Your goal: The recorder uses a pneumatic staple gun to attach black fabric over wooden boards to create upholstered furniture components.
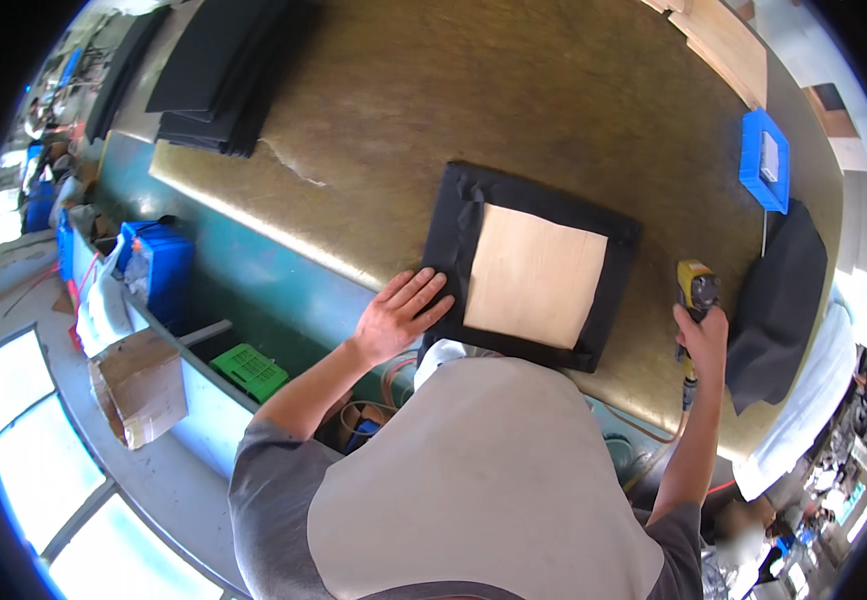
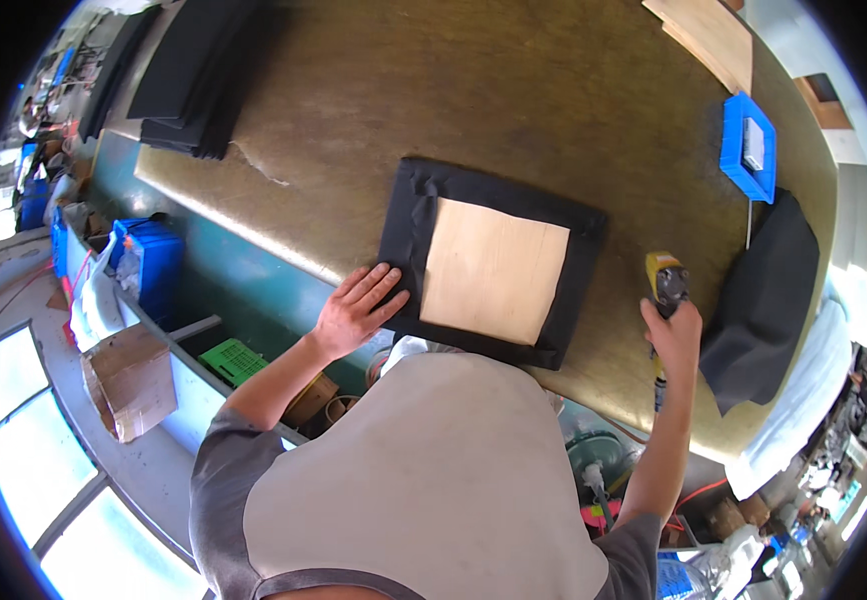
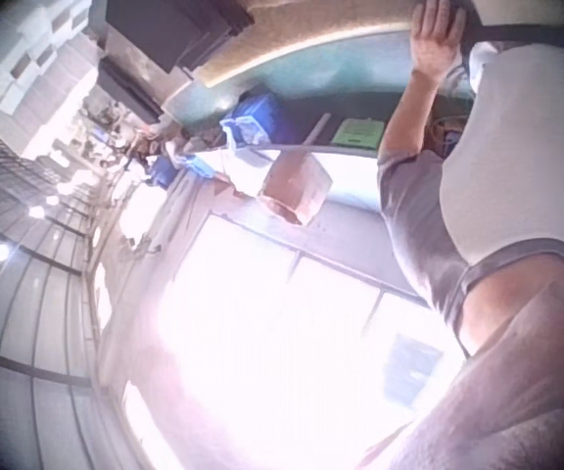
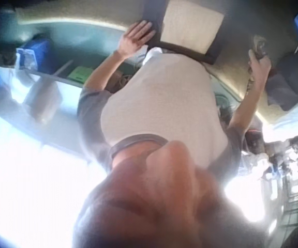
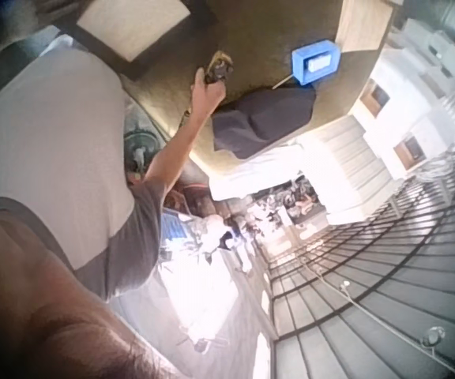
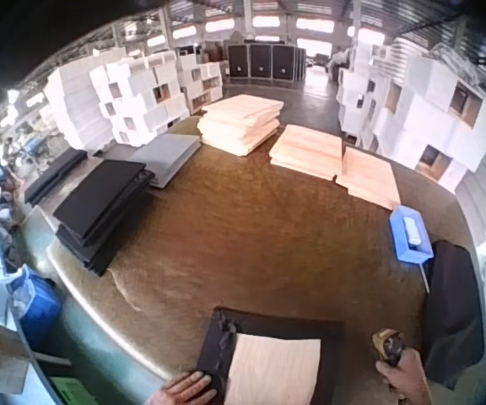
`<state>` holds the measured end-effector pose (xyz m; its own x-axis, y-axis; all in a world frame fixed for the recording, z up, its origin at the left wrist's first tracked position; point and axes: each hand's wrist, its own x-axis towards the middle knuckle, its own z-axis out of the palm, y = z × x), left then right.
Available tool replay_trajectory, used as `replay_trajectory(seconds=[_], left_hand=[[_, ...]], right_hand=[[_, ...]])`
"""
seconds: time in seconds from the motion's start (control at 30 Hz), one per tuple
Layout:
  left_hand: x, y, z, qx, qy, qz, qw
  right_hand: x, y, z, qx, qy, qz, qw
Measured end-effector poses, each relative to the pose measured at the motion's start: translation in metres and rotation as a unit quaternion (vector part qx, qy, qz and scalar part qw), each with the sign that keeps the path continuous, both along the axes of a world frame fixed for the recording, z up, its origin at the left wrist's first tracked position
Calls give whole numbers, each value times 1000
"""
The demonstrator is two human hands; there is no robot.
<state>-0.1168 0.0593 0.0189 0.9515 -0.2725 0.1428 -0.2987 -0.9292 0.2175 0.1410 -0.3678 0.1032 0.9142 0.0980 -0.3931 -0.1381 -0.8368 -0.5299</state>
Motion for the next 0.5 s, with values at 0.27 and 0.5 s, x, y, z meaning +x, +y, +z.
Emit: replay_trajectory(seconds=[0.27, 0.5], left_hand=[[55, 9, 131, -30, -5, -64, 997], [138, 69, 154, -420, 90, 198, 881]], right_hand=[[-10, -44, -30, 85, 16, -48, 995], [-11, -34, -27, 108, 10, -32, 994]])
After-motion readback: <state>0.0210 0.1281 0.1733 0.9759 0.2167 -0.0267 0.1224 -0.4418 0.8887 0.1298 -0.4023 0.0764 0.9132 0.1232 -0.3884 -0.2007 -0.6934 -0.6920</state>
